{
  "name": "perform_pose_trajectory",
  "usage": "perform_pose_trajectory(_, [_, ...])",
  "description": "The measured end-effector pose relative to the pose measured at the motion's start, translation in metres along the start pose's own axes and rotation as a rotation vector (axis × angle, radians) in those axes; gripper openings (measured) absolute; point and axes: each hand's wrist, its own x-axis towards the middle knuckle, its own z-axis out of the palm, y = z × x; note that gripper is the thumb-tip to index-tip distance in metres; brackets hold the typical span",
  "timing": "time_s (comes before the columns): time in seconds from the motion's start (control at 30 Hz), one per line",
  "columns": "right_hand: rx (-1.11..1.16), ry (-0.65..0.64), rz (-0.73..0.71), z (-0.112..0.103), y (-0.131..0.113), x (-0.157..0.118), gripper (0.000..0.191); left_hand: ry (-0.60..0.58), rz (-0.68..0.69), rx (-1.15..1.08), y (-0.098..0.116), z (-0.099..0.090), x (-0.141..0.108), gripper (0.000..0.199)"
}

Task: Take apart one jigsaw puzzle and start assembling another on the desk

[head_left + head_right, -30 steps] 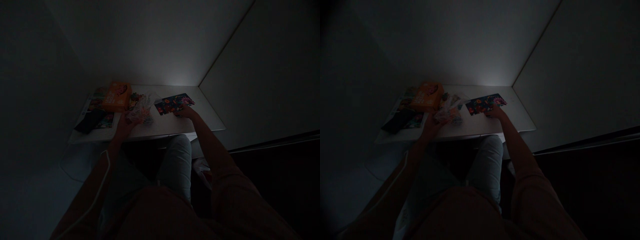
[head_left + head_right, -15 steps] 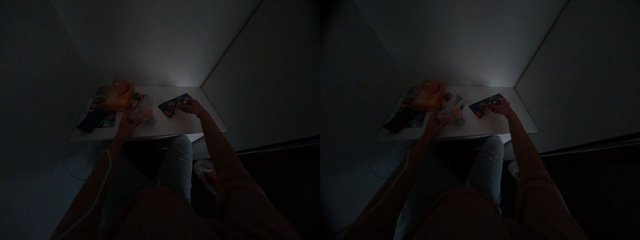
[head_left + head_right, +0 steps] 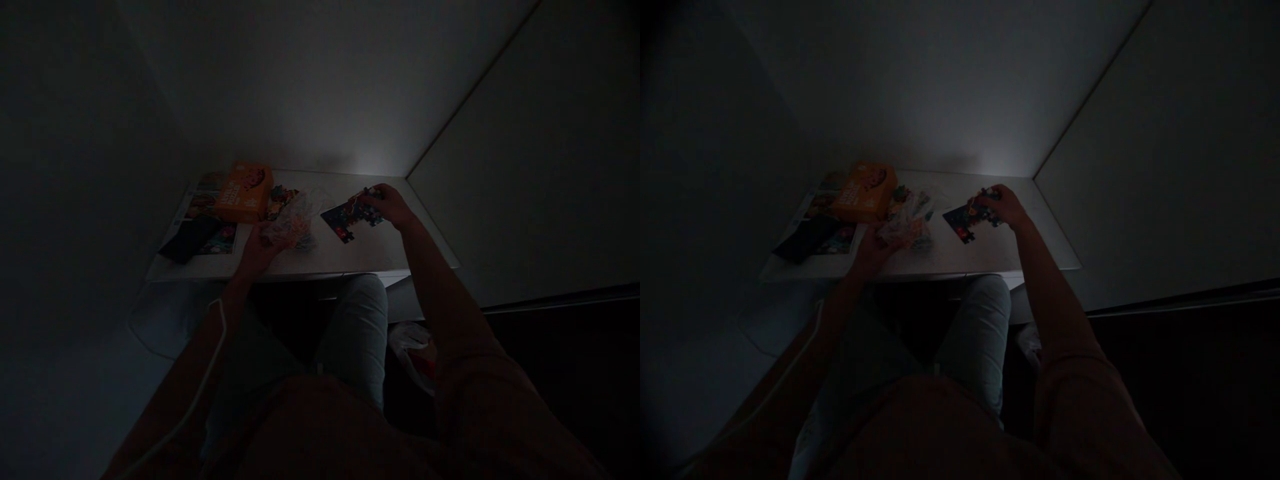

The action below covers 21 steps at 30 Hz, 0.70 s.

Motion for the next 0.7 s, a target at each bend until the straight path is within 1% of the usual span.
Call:
perform_pose_trajectory(0.07, [0.049,-0.011,-0.058,0.0,-0.009,-0.001,0.042,-0.011,-0.006,0.001,-0.003,-0.001,0.0,0.07])
perform_pose_trajectory(0.17, [0.084,-0.042,-0.173,-0.002,-0.033,-0.005,0.045,-0.014,-0.003,0.003,-0.007,-0.003,0.001,0.072])
perform_pose_trajectory(0.3, [0.033,-0.106,-0.308,0.0,-0.075,-0.009,0.047,-0.033,0.023,-0.051,-0.009,-0.004,0.002,0.069])
perform_pose_trajectory(0.4, [-0.018,-0.115,-0.386,0.008,-0.097,-0.005,0.053,-0.016,-0.003,-0.029,-0.009,-0.003,0.002,0.07])
perform_pose_trajectory(0.47, [-0.029,-0.109,-0.407,0.017,-0.105,-0.003,0.057,-0.01,-0.007,-0.013,-0.008,-0.003,0.002,0.071])
perform_pose_trajectory(0.57, [-0.052,-0.132,-0.424,0.029,-0.109,-0.004,0.06,-0.021,0.013,-0.047,-0.008,-0.003,0.001,0.07])
perform_pose_trajectory(0.63, [-0.083,-0.183,-0.445,0.032,-0.108,-0.008,0.056,-0.03,0.002,-0.059,-0.008,-0.003,0.001,0.071])
perform_pose_trajectory(0.7, [-0.11,-0.262,-0.462,0.031,-0.106,-0.013,0.049,-0.03,-0.015,-0.043,-0.009,-0.003,0.002,0.072])
